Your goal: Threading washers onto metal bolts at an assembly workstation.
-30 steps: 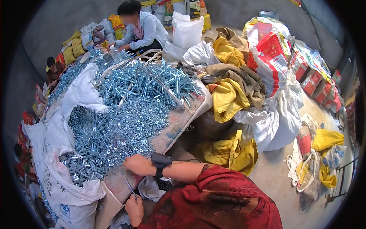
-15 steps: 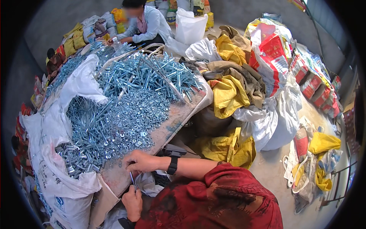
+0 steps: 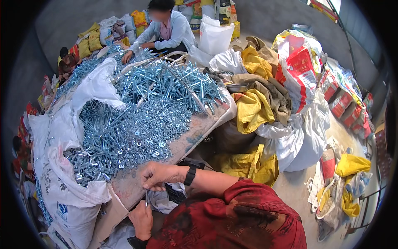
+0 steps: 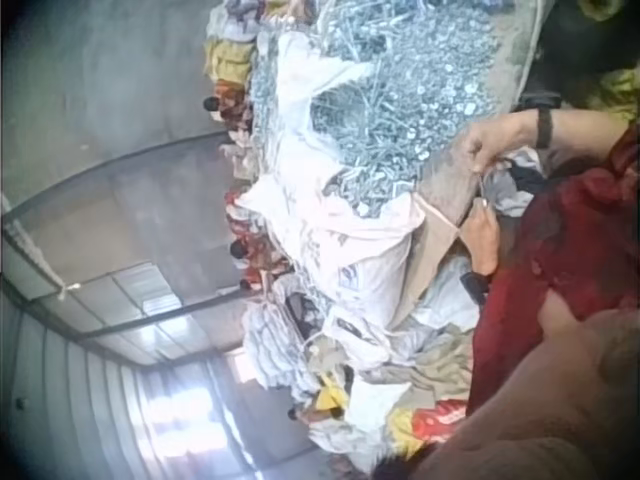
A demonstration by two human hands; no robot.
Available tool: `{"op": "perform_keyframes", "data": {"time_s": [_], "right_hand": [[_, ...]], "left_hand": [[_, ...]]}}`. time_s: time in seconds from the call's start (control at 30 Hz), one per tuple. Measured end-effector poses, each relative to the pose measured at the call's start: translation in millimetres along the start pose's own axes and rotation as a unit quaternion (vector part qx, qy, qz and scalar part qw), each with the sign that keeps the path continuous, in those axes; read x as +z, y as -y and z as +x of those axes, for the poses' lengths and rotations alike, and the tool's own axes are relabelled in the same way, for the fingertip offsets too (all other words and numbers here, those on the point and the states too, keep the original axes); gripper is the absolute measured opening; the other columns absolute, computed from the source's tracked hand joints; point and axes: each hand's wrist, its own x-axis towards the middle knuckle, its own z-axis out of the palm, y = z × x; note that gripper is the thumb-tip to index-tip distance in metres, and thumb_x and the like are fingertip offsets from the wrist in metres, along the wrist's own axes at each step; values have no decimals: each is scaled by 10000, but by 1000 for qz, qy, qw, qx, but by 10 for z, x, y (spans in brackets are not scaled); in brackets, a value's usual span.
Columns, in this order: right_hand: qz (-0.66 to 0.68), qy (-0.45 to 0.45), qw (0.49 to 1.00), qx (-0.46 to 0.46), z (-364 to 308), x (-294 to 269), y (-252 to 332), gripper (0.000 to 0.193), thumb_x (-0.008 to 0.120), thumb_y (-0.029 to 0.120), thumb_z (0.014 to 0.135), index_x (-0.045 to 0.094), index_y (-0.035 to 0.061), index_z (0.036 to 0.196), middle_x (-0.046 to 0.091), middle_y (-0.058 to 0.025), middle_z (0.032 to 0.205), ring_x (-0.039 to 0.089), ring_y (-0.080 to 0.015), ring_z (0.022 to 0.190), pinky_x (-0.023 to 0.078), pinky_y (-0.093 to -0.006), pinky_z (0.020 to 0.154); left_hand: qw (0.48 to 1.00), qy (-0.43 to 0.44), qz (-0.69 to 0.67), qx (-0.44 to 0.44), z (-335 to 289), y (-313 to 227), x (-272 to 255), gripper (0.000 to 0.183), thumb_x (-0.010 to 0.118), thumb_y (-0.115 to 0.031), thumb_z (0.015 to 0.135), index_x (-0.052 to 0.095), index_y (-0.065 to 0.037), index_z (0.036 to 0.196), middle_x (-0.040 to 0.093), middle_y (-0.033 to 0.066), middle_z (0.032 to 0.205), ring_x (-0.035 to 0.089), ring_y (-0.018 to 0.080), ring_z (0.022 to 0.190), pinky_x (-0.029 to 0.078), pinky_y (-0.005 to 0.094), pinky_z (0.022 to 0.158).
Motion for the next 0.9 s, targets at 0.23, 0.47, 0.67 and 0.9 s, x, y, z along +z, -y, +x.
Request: {"op": "perform_keyframes", "data": {"time_s": [0.23,0.47,0.67,0.9], "right_hand": [[-31,-36,996,-79,86,44,-54,226,739,218,872,645,14,895,599,-13,656,572,-81,544,449,-231,460],[-127,63,990,-12,191,167,-370,169,734,127,833,618,4,831,584,-21,631,553,-88,526,412,-247,448],[-145,57,987,-41,240,171,-445,161,718,106,818,622,-18,853,588,-32,627,558,-105,528,419,-266,458],[-276,-20,938,-208,266,100,-594,312,718,244,816,611,-38,897,628,-162,732,625,-273,672,481,-378,591]], "left_hand": [[989,13,-148,2,17,-40,6,155,653,-149,862,597,-4,863,610,230,709,610,440,678,439,482,591],[922,27,-380,-66,103,32,103,118,664,-42,855,658,33,946,629,62,720,521,166,593,421,321,574],[906,-5,-416,-73,37,-13,212,93,648,-82,905,639,-13,844,516,-38,630,443,48,549,319,238,489],[915,-15,-372,-158,168,-128,248,94,663,-61,903,646,31,909,539,-9,656,467,78,619,384,276,541]]}}
